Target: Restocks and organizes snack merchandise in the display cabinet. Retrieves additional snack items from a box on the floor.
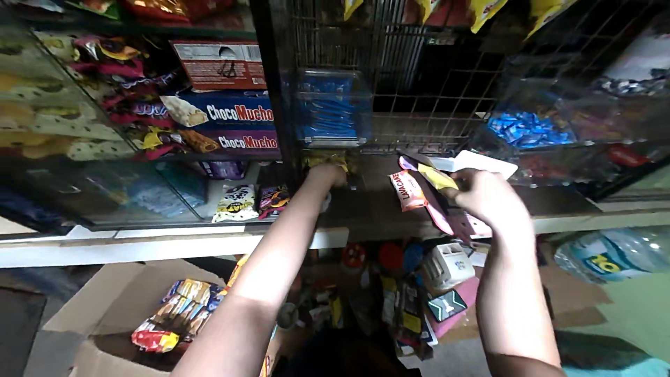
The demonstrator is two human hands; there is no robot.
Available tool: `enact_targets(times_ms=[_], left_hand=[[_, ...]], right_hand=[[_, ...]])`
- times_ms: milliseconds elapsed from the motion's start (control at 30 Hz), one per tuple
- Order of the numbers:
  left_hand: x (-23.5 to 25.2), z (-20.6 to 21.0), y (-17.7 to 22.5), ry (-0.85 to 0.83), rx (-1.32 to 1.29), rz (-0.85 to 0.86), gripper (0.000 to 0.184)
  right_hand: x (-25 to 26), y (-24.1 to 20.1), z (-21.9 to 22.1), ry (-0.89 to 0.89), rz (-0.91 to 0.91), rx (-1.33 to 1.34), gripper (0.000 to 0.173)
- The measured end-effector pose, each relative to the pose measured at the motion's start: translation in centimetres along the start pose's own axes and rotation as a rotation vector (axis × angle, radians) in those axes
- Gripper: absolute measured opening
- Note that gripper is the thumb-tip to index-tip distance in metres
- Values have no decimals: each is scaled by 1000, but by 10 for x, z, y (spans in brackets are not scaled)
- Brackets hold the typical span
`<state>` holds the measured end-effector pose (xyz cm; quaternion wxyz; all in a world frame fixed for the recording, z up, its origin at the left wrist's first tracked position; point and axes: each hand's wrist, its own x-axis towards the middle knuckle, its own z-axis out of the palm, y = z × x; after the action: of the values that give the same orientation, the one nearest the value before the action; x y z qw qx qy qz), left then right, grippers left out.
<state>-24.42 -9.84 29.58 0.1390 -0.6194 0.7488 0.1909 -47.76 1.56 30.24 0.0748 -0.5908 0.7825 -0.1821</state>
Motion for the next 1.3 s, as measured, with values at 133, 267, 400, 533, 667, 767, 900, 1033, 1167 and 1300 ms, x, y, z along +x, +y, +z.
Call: enact_targets(times_ms=[133, 267, 400, 533, 667, 767, 900, 1033, 1167, 1300], left_hand=[[-30, 14, -19, 113, -100, 113, 41], [-64, 46, -39, 209, -103, 230, 47], [-74, 58, -43, 186, -52, 218, 58], [-99, 45, -31, 84, -5, 183, 52], [-89, 55, -40, 148, -47, 207, 55], [-81, 53, -41, 179, -52, 224, 57], [-62, 43, -38, 233, -116, 213, 54], [-31, 31, -29, 257, -149, 183, 52], [-1, 26, -13, 243, -239, 73, 57], [18, 22, -10, 168, -280, 21, 51]], right_hand=[[-33, -27, -21, 7, -336, 140, 27], [-25, -73, 23, 26, -699, 167, 27], [-12, -148, 55, -209, -506, -200, 43], [20, -176, 81, -348, -540, -233, 43], [60, -176, 106, -440, -497, -190, 41], [65, -179, 108, -520, -431, -277, 35], [35, -158, 66, -401, -508, -10, 31], [-13, -94, 44, -82, -210, 97, 30], [-7, -60, 67, -234, 170, -96, 41], [6, -36, 97, -84, 163, -56, 55]])
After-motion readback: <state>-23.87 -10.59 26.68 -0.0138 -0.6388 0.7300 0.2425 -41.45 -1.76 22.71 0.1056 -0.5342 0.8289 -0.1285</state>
